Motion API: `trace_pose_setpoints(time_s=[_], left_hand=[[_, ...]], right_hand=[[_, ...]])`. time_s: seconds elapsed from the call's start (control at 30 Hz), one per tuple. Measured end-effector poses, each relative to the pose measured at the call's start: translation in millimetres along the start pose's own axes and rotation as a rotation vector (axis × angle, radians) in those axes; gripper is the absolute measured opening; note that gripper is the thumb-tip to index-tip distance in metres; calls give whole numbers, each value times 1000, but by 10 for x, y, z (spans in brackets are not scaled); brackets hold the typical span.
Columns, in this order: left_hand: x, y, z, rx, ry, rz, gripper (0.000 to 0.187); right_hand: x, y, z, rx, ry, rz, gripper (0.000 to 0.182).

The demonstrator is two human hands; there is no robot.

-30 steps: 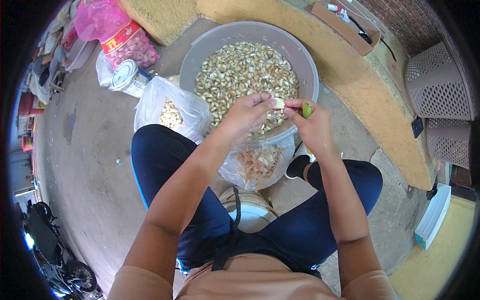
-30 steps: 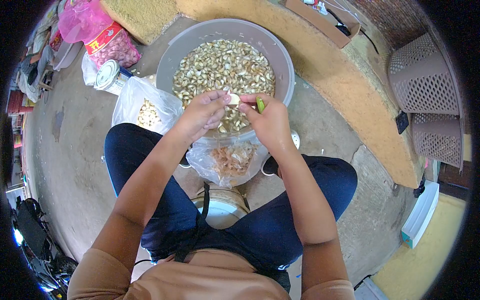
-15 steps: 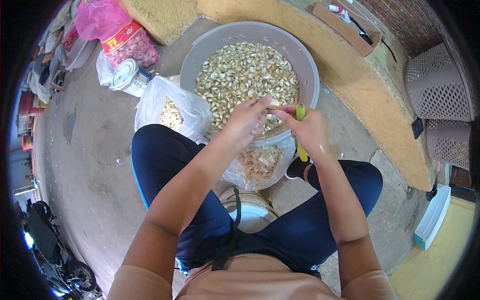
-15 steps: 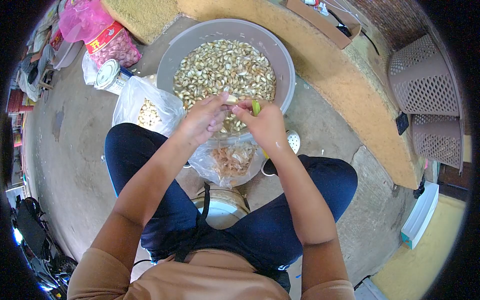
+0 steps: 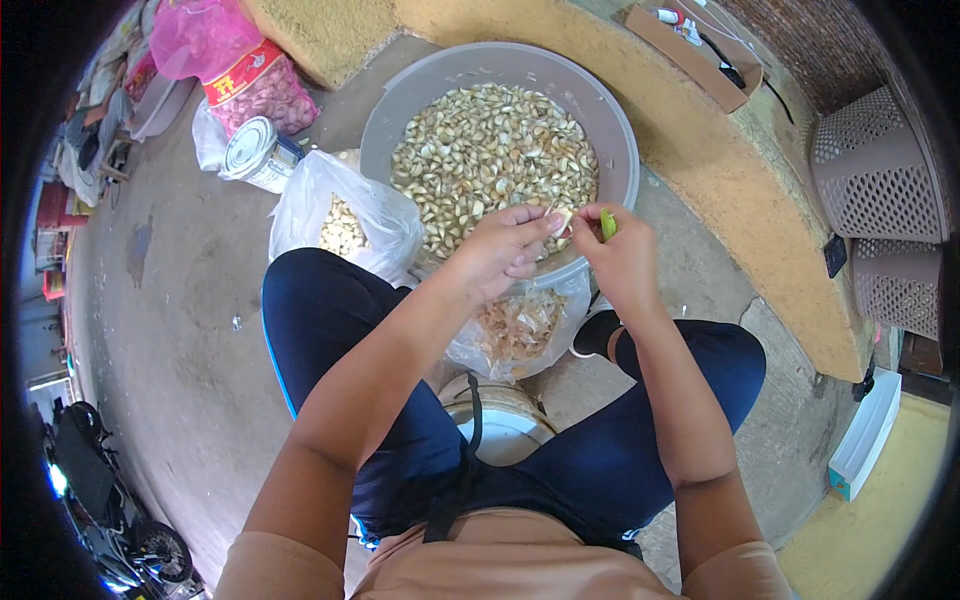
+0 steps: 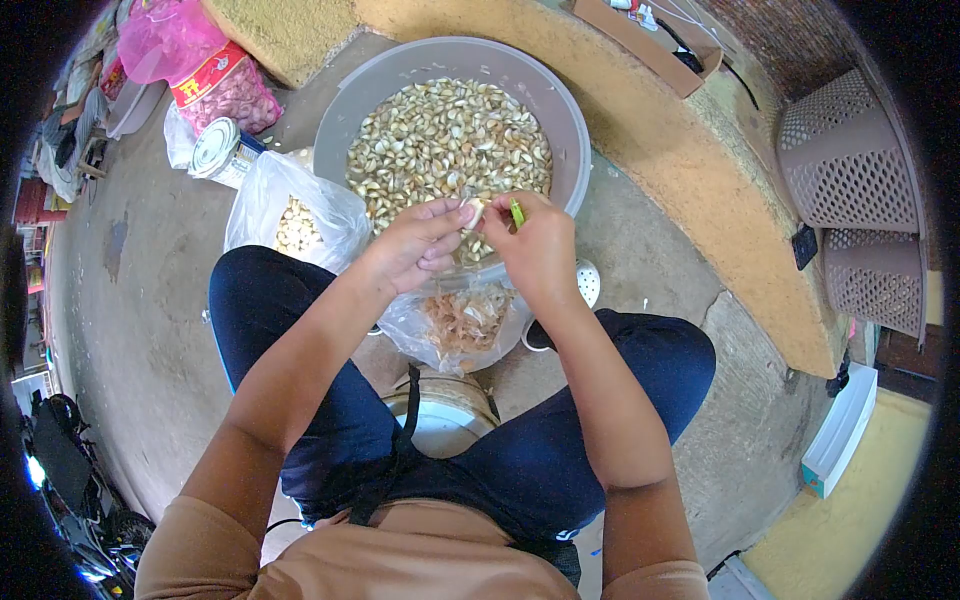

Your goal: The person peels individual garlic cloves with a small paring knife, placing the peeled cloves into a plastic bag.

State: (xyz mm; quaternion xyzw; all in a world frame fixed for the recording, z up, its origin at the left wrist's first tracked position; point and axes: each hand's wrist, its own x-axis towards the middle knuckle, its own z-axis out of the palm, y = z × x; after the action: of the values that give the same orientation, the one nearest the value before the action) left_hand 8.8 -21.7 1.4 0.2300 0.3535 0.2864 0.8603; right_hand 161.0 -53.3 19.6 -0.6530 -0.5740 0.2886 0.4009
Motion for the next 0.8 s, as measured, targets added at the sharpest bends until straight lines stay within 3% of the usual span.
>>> trace_pose_setpoints(time_s=[0.13,0.33,0.53,0.8], left_hand=[[-25,23,26,-94,-44,-28,15],[35,-42,45,-42,90,145,16],[36,0,-51,-209,-62,50,19],[16,-27,2,-203,-44,61,15]], right_hand=[[9,-134,-59,54,-70,159,17],[-29,-189,-66,138,-130,193,17],[8,-118,-92,204,-153,246,15],[14,-115,-91,287,-168,251,22]])
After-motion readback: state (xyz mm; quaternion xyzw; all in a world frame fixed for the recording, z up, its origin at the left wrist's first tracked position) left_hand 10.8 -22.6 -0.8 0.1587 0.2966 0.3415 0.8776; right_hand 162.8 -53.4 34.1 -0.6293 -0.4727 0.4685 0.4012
